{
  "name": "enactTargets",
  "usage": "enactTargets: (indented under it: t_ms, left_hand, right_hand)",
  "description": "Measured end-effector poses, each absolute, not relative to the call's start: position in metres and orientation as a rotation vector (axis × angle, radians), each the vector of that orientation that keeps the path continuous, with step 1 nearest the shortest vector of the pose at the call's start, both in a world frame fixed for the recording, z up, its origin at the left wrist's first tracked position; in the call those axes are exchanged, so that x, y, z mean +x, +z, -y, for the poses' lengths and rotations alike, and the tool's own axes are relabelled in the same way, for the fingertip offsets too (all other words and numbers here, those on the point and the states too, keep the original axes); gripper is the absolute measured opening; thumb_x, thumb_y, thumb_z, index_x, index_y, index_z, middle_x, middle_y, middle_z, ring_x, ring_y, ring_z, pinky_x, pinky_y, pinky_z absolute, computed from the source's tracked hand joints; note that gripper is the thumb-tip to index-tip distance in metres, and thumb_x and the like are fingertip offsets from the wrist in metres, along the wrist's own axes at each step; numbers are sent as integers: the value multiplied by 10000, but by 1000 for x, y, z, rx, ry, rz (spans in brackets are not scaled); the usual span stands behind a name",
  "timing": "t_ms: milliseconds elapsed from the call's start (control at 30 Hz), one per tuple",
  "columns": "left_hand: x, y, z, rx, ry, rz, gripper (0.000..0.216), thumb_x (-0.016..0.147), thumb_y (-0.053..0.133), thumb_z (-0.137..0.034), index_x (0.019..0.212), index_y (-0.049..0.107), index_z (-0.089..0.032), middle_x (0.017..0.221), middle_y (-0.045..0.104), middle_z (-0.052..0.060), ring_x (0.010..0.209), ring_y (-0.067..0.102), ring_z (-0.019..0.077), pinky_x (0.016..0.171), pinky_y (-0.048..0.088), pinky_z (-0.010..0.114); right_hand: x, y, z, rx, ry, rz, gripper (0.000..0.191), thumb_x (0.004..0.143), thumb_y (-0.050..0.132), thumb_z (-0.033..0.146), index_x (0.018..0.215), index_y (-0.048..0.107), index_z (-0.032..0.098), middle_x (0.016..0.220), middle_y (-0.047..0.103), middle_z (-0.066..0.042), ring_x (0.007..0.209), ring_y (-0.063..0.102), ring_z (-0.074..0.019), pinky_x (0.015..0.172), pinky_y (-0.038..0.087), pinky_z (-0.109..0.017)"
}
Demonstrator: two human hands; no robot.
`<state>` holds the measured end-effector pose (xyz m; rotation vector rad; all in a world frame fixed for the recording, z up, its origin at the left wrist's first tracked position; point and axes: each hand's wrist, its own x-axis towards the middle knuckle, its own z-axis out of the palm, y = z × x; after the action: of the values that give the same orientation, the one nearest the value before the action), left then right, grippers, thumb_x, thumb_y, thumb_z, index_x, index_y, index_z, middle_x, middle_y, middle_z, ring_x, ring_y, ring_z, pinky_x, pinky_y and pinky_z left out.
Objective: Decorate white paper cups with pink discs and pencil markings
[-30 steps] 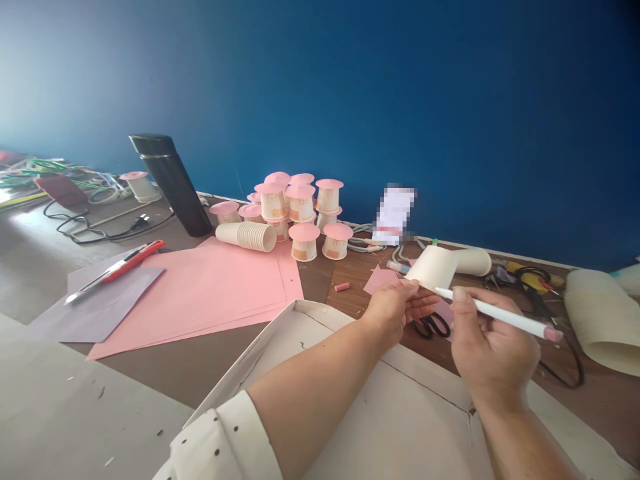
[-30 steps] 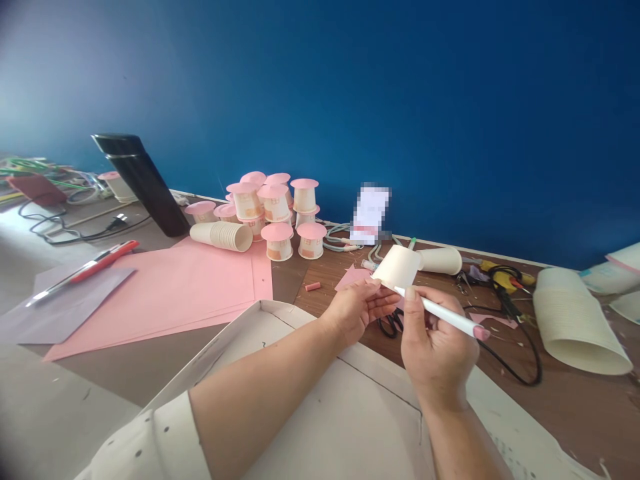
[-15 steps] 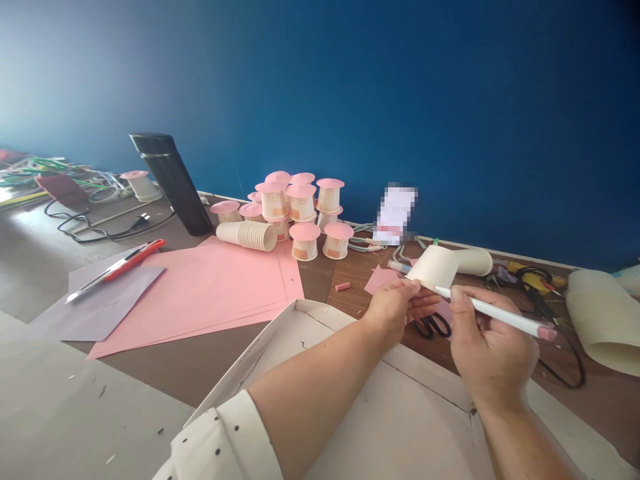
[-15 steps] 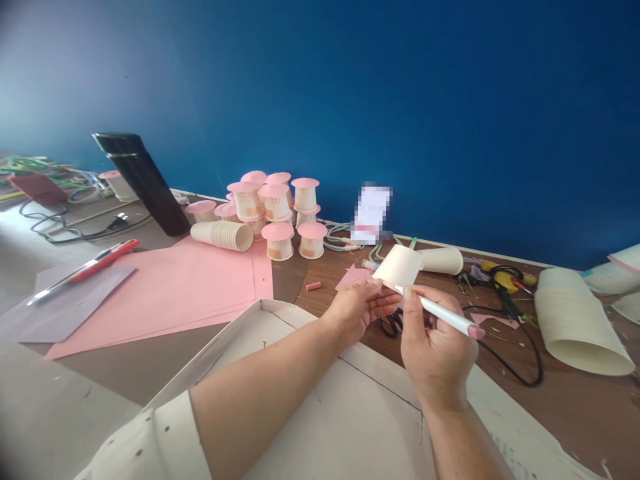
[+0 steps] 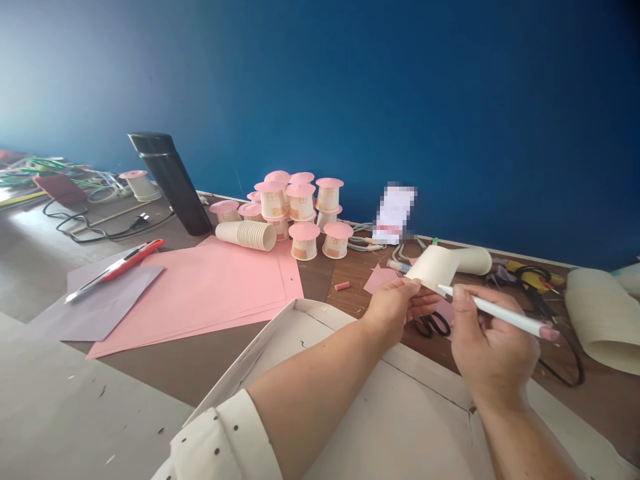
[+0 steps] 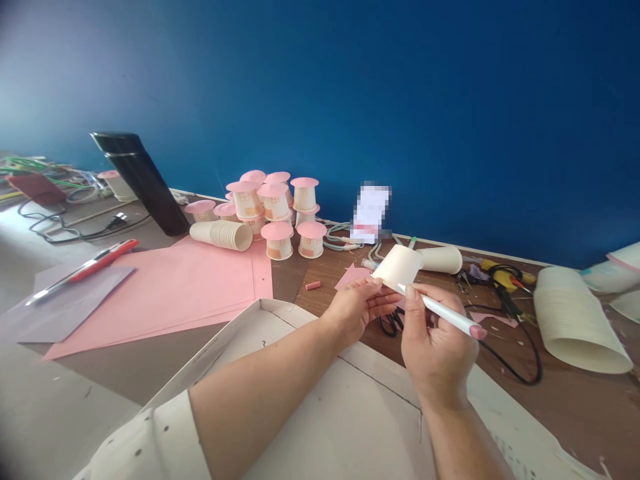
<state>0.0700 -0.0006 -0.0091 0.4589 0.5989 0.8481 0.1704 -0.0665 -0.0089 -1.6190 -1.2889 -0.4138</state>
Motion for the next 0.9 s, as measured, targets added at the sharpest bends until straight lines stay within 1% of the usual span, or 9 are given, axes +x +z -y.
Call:
enactTargets:
  t_ms: [133,300,433,600,767,900]
  left_hand:
    - [70,-10,0,463,860,-604,192,935,506,-149,818,651,-97,799,695,89,743,689,143,823,540,292]
    - [70,-10,0,468,854,-595,188,933,504,-146,819,647,-102,795,691,86,741,686,138,787,542,268]
    - [70,-9,1,476,858,-590,193,935,504,-152,818,649,-102,795,692,87,734,679,134,772,540,258]
    - [69,-8,2,477,863,-581,185,936,507,-154,827,648,-103,818,695,87,746,679,135,735,530,246]
    - [70,-10,1,479,866,-588,165,932,515,-157,860,653,-102,850,703,91,770,683,144,755,525,262]
    - [70,-11,1,489,861,-588,168,931,514,-156,864,656,-97,848,704,95,759,683,144,772,523,273]
  right_hand:
    - [170,-9,67,-1629,-367,1317,342,917,555,467,911,706,160,820,703,-86,690,618,-171,657,478,-291]
    - [170,-10,67,-1611,-370,1255,335,914,563,458,945,699,154,860,709,-91,696,625,-169,654,470,-290]
    - [171,-9,67,-1643,-351,1276,352,907,563,476,920,711,156,819,698,-87,674,608,-167,646,465,-290]
    - [171,-9,69,-1656,-316,1162,369,905,564,498,940,693,154,780,690,-69,644,608,-158,647,468,-286]
    - [171,-9,68,-1659,-352,1169,362,896,568,499,919,694,160,761,691,-68,616,599,-154,609,451,-278]
    - [172,-10,66,-1636,-423,1227,331,895,574,464,886,704,160,767,698,-76,623,600,-156,601,448,-273]
